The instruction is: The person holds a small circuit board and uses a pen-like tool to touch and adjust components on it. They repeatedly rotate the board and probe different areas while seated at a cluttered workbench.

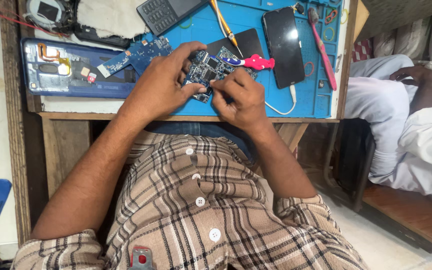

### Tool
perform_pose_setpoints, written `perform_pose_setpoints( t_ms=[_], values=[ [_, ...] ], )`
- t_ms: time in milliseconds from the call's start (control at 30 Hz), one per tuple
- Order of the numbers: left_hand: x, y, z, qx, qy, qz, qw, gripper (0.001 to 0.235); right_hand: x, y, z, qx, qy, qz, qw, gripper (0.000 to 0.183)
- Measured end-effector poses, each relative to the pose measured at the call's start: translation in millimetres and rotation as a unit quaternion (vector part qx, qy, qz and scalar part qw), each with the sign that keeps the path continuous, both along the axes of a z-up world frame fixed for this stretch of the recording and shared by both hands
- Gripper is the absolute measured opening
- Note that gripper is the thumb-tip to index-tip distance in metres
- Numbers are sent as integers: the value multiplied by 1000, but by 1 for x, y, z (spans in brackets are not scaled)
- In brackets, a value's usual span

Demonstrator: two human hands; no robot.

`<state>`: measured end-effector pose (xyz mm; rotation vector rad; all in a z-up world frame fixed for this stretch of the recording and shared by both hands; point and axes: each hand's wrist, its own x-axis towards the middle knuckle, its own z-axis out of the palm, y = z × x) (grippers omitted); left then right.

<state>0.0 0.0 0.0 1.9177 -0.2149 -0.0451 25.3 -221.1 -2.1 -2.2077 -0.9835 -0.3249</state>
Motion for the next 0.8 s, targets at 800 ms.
perform_pose_setpoints(
  t_ms=[800],
  values=[
    [2, 0, 1, -124, 52, -17, 991, 70, 41, -91, 29, 103, -14, -292, 951, 12]
  ],
)
